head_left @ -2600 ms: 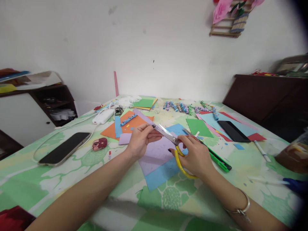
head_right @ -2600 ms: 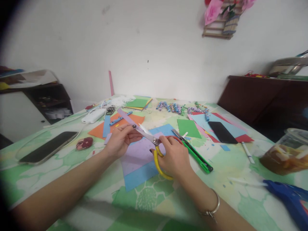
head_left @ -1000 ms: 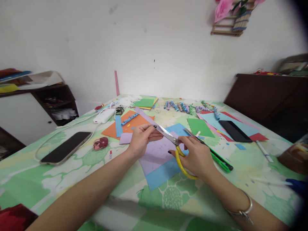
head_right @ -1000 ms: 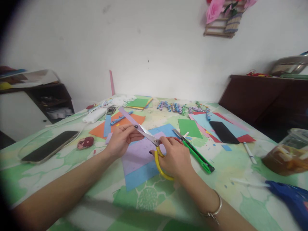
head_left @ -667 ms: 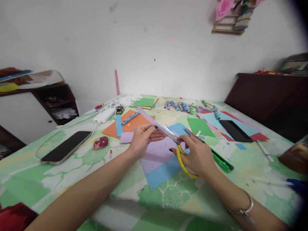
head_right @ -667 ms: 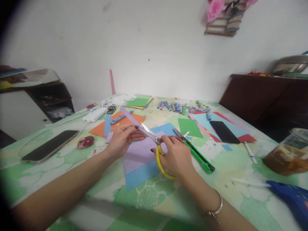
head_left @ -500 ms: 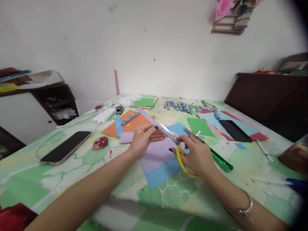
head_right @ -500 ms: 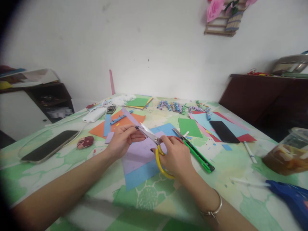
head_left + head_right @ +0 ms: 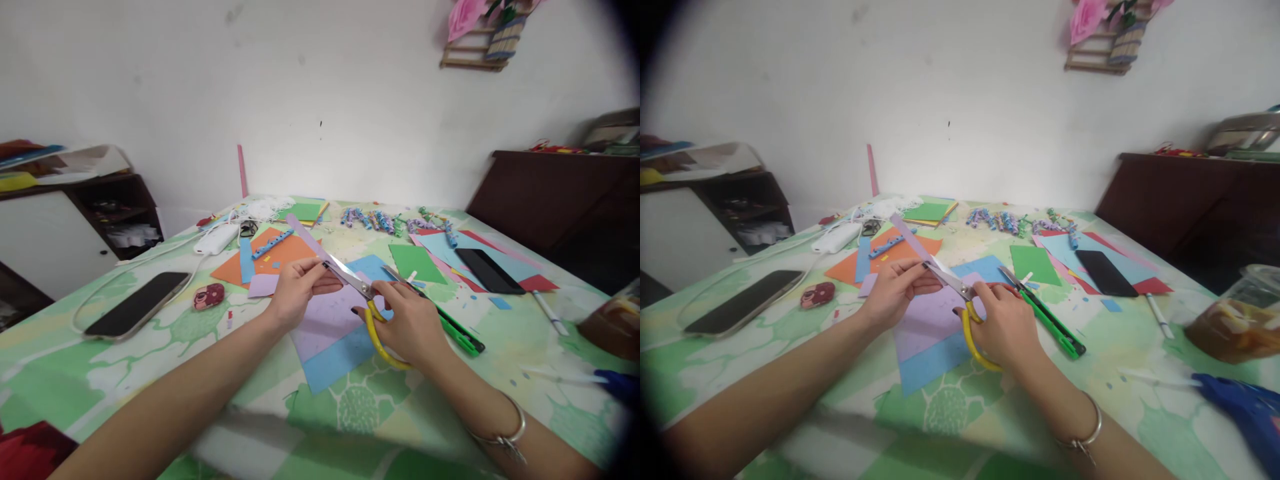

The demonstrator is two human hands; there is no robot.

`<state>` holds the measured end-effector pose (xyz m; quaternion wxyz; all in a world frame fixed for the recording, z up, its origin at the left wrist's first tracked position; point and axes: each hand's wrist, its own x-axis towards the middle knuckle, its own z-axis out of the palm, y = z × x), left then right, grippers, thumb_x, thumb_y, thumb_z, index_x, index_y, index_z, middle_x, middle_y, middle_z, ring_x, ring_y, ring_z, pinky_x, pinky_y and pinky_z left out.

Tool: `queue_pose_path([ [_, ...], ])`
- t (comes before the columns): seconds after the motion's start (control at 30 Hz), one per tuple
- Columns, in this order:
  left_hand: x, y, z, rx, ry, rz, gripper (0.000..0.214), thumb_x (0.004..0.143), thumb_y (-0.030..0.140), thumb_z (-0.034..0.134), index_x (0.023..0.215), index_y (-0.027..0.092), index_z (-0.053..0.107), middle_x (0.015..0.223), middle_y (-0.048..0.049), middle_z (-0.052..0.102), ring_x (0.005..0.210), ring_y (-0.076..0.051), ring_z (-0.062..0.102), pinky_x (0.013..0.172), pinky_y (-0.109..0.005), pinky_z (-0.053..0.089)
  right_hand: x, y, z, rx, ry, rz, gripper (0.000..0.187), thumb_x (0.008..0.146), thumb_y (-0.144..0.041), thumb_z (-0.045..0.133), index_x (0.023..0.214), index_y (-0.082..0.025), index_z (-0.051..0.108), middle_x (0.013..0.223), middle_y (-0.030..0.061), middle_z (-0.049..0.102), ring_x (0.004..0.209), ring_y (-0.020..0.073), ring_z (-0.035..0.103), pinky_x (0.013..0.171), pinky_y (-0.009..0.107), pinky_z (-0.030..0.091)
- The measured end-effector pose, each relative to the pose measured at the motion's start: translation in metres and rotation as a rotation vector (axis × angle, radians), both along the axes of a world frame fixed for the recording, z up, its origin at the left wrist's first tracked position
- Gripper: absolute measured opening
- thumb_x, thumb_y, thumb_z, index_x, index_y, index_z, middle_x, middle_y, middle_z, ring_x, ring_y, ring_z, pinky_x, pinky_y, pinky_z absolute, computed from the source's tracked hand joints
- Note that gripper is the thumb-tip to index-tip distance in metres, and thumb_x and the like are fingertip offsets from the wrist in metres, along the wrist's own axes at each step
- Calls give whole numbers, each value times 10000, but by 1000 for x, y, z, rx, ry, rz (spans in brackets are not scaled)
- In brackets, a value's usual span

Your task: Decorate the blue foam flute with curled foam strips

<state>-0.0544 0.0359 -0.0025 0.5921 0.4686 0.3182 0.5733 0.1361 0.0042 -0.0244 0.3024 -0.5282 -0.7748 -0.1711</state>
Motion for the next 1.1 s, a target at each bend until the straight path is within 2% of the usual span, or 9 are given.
queue_pose_path([
  [0.7, 1, 1, -1, -13, -35, 8, 224, 692, 290, 714, 763, 84, 659, 678, -87, 712, 659, -199, 699, 629, -273, 571, 2, 3, -4, 106, 13, 36, 315, 808, -485, 552, 841, -185, 642, 607, 13, 591, 530, 149, 574, 505, 238, 295],
  [1.1, 0, 0, -1, -19, 25, 24, 237, 733, 306, 670, 806, 81, 688, 726, -112, 725, 694, -213, 704, 639, -278, 568, -2, -1, 2, -20, 26, -31, 341, 785, -508, 549, 921, -203, 619, 727, 44, 628, 618, 174, 574, 517, 248, 288],
])
